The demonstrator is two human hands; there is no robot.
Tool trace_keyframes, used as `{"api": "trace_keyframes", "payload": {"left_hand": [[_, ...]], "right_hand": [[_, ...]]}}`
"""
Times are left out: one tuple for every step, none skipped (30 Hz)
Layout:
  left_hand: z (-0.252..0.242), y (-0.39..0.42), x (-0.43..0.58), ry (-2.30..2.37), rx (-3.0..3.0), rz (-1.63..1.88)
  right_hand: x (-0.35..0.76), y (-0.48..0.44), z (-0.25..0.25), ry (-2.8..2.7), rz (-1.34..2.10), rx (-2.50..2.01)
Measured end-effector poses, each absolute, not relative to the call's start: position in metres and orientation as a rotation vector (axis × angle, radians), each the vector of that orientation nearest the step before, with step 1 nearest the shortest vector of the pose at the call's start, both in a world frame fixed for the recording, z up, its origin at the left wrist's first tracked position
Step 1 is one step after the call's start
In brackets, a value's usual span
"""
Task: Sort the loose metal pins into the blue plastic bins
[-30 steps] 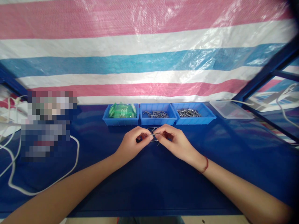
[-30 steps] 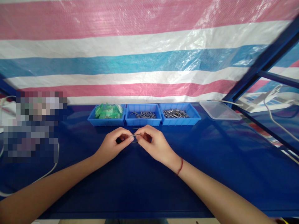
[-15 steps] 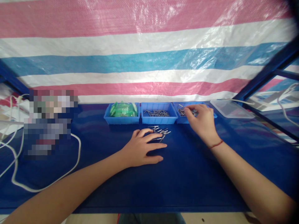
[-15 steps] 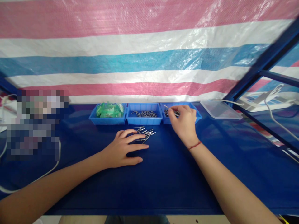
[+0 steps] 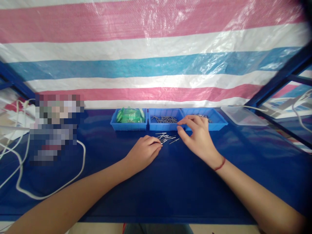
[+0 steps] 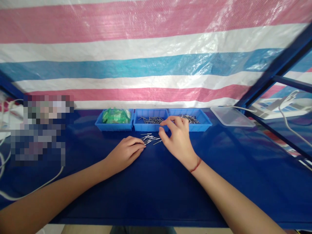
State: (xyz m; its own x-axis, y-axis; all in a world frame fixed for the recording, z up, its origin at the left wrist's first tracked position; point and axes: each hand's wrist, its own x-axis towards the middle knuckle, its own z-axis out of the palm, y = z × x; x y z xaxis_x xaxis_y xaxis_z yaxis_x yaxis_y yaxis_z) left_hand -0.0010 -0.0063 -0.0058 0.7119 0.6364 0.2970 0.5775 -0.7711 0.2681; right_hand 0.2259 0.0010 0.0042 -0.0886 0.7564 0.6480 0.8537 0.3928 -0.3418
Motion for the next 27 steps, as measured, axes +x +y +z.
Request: {"api": "trace_keyframes", "payload": {"left_hand": [[-0.007,-0.005,-0.002,0.985,2.759,0.570],[-0.007,-0.004,-0.002,0.980,2.760,0.571],[-0.008,-0.004,-0.003,0.973,2.761,0.571],[-0.008,-0.004,-0.003,0.964,2.762,0.569],[-0.009,-0.003,-0.003,0.960,2.759,0.576],[-0.009,-0.003,-0.003,0.960,2.752,0.589],[-0.010,-0.003,-0.003,0.962,2.741,0.607],[-0.011,-0.003,-0.003,0.964,2.727,0.629],[-0.011,-0.003,-0.003,0.966,2.711,0.655],[-0.012,-0.003,-0.003,0.966,2.693,0.681],[-0.012,-0.003,-0.003,0.965,2.675,0.705],[-0.012,-0.003,-0.003,0.961,2.661,0.726],[-0.012,-0.004,-0.003,0.960,2.646,0.746],[-0.011,-0.004,-0.003,0.958,2.630,0.765],[-0.010,-0.004,-0.002,0.952,2.614,0.783],[-0.010,-0.005,-0.002,0.947,2.593,0.803],[-0.009,-0.005,-0.002,0.944,2.567,0.828],[-0.009,-0.005,-0.002,0.944,2.536,0.851],[-0.009,-0.005,-0.002,0.949,2.503,0.875],[-0.008,-0.005,-0.001,0.963,2.471,0.896],[-0.008,-0.005,-0.001,0.984,2.441,0.912],[-0.008,-0.004,-0.001,1.008,2.415,0.919],[-0.007,-0.004,-0.001,1.030,2.391,0.917],[-0.007,-0.004,0.000,1.048,2.369,0.913],[-0.006,-0.004,0.000,1.063,2.348,0.909],[-0.005,-0.004,0.000,1.077,2.326,0.908],[-0.004,-0.004,0.000,1.093,2.303,0.917]], "right_hand": [[0.222,-0.002,0.004,-1.894,-0.147,-1.349],[0.218,-0.004,0.003,-1.920,-0.134,-1.311],[0.215,-0.006,0.003,-1.947,-0.114,-1.274],[0.213,-0.007,0.002,-1.976,-0.087,-1.235],[0.211,-0.008,0.002,-2.014,-0.052,-1.193],[0.210,-0.009,0.002,-2.059,-0.012,-1.147],[0.209,-0.009,0.001,-2.109,0.031,-1.101],[0.208,-0.010,0.000,-2.160,0.070,-1.058],[0.207,-0.011,0.000,-2.207,0.103,-1.023],[0.206,-0.011,-0.002,-2.246,0.129,-1.000],[0.205,-0.011,-0.003,-2.279,0.149,-0.989],[0.204,-0.011,-0.004,-2.303,0.165,-0.986],[0.203,-0.011,-0.005,-2.315,0.180,-0.985],[0.202,-0.011,-0.005,-2.316,0.196,-0.984],[0.202,-0.011,-0.005,-2.304,0.217,-0.981],[0.202,-0.011,-0.005,-2.282,0.245,-0.976],[0.201,-0.011,-0.004,-2.254,0.275,-0.970],[0.201,-0.011,-0.003,-2.224,0.306,-0.966],[0.201,-0.012,-0.002,-2.197,0.332,-0.965],[0.200,-0.012,-0.001,-2.176,0.354,-0.965],[0.200,-0.013,0.000,-2.160,0.371,-0.967],[0.199,-0.014,0.000,-2.146,0.384,-0.968],[0.199,-0.015,0.001,-2.129,0.394,-0.969],[0.198,-0.015,0.001,-2.109,0.405,-0.970],[0.198,-0.016,0.001,-2.084,0.416,-0.971],[0.197,-0.016,0.002,-2.057,0.429,-0.977],[0.197,-0.016,0.002,-2.031,0.443,-0.985]]}}
